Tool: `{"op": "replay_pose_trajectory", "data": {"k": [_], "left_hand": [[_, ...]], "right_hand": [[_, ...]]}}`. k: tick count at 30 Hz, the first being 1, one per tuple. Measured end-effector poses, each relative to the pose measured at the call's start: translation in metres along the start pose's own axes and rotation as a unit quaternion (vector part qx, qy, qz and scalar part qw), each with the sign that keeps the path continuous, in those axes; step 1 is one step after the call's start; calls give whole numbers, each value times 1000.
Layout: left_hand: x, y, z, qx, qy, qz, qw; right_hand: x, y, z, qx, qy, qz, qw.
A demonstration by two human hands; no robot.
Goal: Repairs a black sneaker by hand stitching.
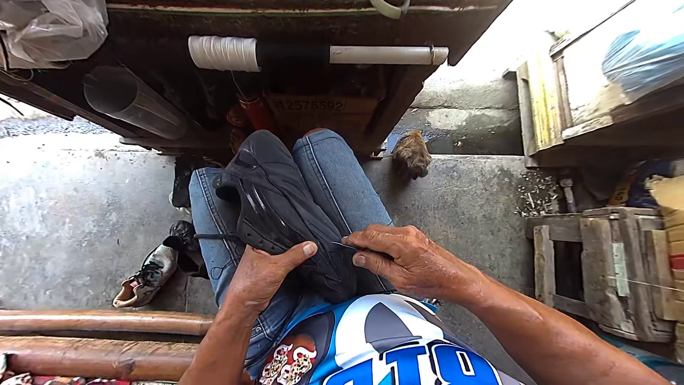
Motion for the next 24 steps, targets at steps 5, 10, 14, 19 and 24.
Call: {"op": "replay_pose_trajectory", "data": {"k": [5, 10, 14, 19, 24], "left_hand": [[2, 0, 1, -11, -1, -1, 1000], [2, 0, 1, -10, 3, -6, 1000], [2, -1, 1, -10, 14, 3, 1000], [3, -1, 0, -11, 20, 0, 1000], [1, 1, 0, -15, 77, -13, 997]], "right_hand": [[-1, -1, 5, -7, 7, -15, 1000], [-3, -1, 7, -12, 10, -26, 1000], [-4, -2, 9, -21, 15, -18, 1000], [-5, -1, 10, -23, 26, -36, 999], [-11, 9, 18, -13, 71, -117, 991]]}}
Point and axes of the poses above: each hand's wrist, its own z-axis towards the middle knuckle, its own x-axis out of the palm, y = z × x, the point moved 7 cm from there along z, towards the middle knuckle, and after that the axes turned 15 degrees about y, right-handed, at the moved point
